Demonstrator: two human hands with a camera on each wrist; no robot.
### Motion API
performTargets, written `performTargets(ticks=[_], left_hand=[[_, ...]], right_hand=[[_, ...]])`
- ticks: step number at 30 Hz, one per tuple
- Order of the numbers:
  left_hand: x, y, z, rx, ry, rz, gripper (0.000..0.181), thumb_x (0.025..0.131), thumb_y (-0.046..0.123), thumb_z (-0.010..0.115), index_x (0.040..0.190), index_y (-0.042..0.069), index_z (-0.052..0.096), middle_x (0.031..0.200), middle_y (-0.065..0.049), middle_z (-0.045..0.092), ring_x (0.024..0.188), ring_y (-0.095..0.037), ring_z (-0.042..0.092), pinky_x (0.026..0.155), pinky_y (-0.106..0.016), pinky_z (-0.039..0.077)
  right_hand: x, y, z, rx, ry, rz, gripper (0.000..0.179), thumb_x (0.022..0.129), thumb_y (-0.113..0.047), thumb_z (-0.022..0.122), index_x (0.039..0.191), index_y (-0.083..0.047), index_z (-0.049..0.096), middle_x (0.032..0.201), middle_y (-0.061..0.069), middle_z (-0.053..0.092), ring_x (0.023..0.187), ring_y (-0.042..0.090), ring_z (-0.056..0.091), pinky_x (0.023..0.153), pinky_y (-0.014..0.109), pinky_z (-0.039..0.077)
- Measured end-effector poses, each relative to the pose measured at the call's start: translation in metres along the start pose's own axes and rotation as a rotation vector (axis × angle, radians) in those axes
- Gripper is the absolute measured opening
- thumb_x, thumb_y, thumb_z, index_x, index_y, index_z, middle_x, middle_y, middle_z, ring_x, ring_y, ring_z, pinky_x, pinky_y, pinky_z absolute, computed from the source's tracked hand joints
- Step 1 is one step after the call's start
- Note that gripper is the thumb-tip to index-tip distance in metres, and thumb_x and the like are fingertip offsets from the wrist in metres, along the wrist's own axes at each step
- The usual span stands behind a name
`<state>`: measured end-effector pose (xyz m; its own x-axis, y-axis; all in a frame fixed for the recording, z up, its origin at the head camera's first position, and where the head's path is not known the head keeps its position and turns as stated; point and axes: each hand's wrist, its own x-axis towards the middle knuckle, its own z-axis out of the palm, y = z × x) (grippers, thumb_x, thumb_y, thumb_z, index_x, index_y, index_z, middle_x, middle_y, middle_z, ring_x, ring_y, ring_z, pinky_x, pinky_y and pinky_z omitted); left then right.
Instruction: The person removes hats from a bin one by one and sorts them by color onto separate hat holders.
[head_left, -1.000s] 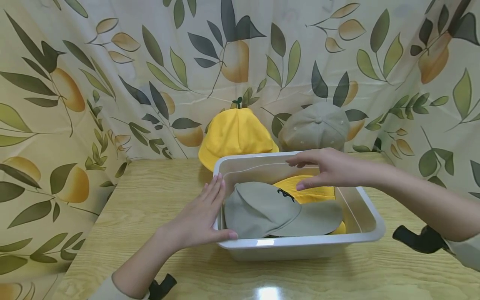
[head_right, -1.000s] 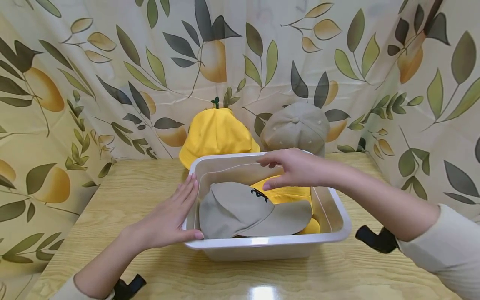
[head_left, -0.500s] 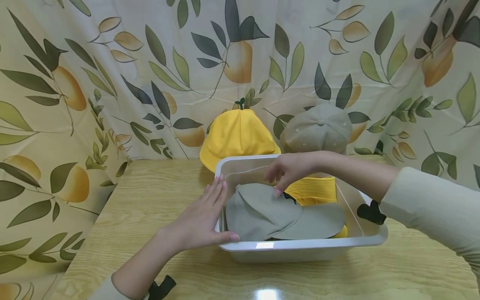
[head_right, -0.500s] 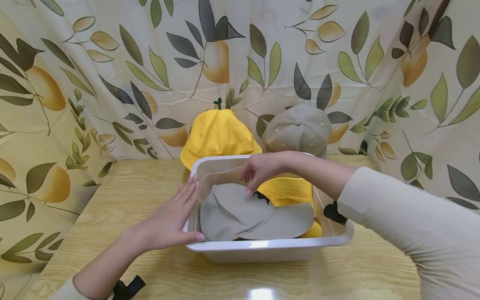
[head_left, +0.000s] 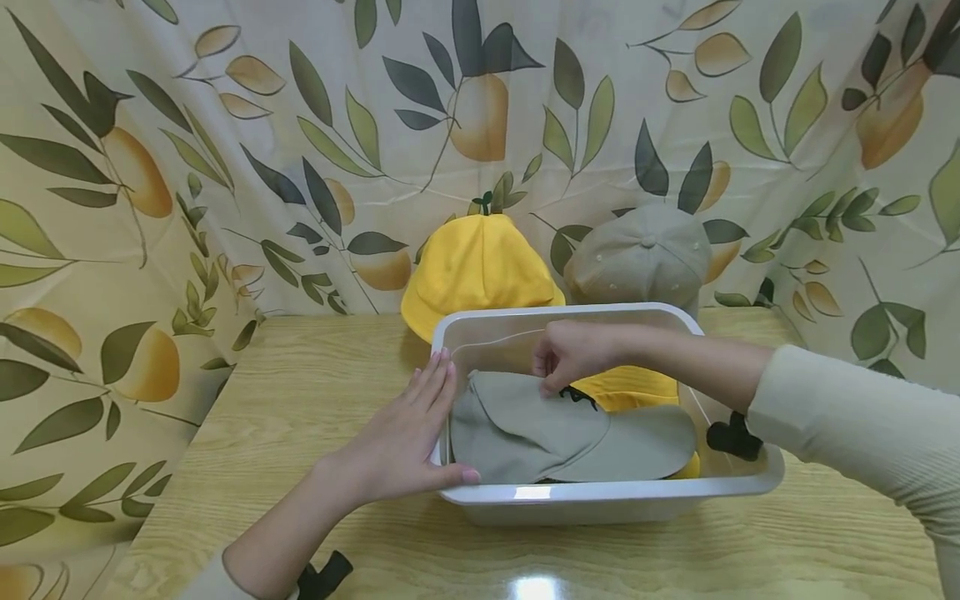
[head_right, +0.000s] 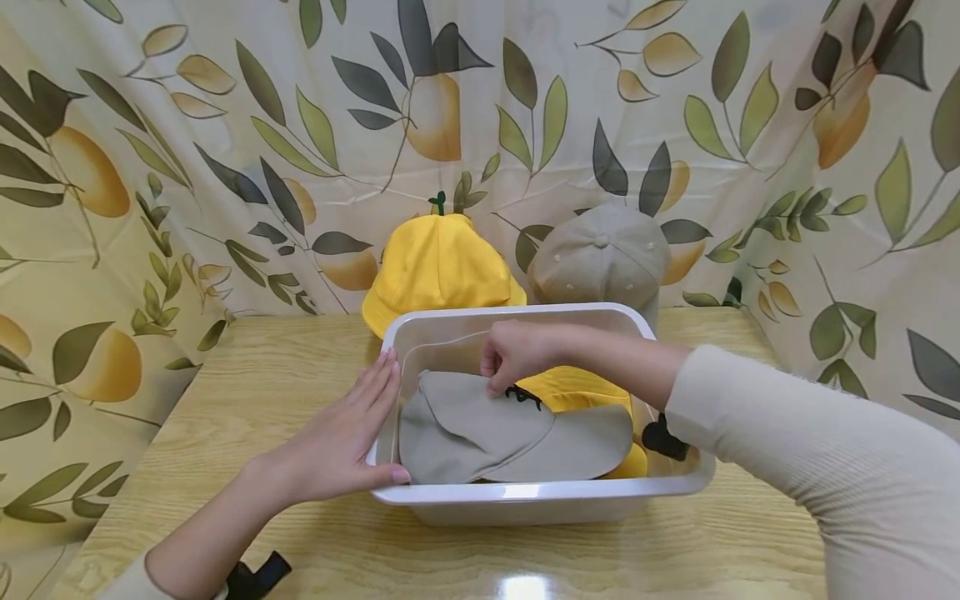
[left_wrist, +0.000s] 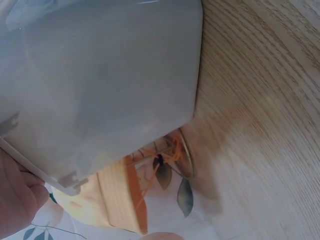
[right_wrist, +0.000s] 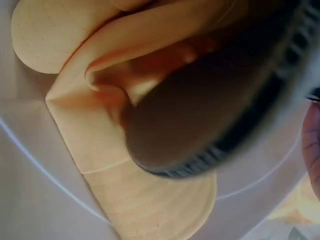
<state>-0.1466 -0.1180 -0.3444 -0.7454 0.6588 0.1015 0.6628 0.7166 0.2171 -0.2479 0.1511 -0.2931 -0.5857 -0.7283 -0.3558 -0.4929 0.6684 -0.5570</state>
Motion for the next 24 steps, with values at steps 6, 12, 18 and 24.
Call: performTargets(ticks=[6, 12, 18, 24], left_hand=[[0.0, 0.003, -0.001, -0.003, -0.004, 0.005, 0.109, 0.082, 0.071, 0.049, 0.148, -0.005, 0.007, 0.157, -0.019, -0.007, 0.146, -0.026, -0.008, 0.117, -0.039, 0.009], [0.0, 0.003, -0.003, -0.022, -0.009, 0.004, 0.109, 0.082, 0.07, 0.049, 0.148, -0.004, 0.003, 0.157, -0.018, -0.01, 0.145, -0.025, -0.011, 0.118, -0.039, 0.008], [-0.001, 0.002, -0.001, -0.035, 0.012, -0.004, 0.111, 0.082, 0.071, 0.049, 0.147, -0.006, 0.004, 0.156, -0.018, -0.008, 0.146, -0.027, -0.008, 0.117, -0.04, 0.01], [-0.002, 0.006, -0.003, 0.008, 0.138, -0.023, 0.125, 0.073, 0.079, 0.052, 0.147, -0.006, 0.001, 0.156, -0.022, -0.004, 0.145, -0.03, -0.004, 0.116, -0.043, 0.015]], right_hand=[[-0.024, 0.0, -0.011, 0.051, 0.174, -0.062, 0.008, 0.076, -0.005, 0.069, 0.076, -0.006, 0.061, 0.065, -0.005, 0.055, 0.061, 0.007, 0.049, 0.055, 0.02, 0.044], [-0.053, -0.005, -0.023, 0.041, 0.373, -0.134, 0.011, 0.073, 0.0, 0.069, 0.074, -0.008, 0.061, 0.067, -0.004, 0.057, 0.063, 0.007, 0.052, 0.054, 0.02, 0.045], [-0.075, -0.011, -0.027, -0.033, 0.579, -0.381, 0.023, 0.069, 0.01, 0.069, 0.073, -0.011, 0.062, 0.07, -0.006, 0.059, 0.066, 0.005, 0.056, 0.059, 0.021, 0.051], [-0.091, -0.02, -0.035, -0.088, 0.713, -0.569, 0.033, 0.062, 0.018, 0.068, 0.073, -0.013, 0.063, 0.071, -0.005, 0.061, 0.066, 0.003, 0.056, 0.062, 0.013, 0.049]])
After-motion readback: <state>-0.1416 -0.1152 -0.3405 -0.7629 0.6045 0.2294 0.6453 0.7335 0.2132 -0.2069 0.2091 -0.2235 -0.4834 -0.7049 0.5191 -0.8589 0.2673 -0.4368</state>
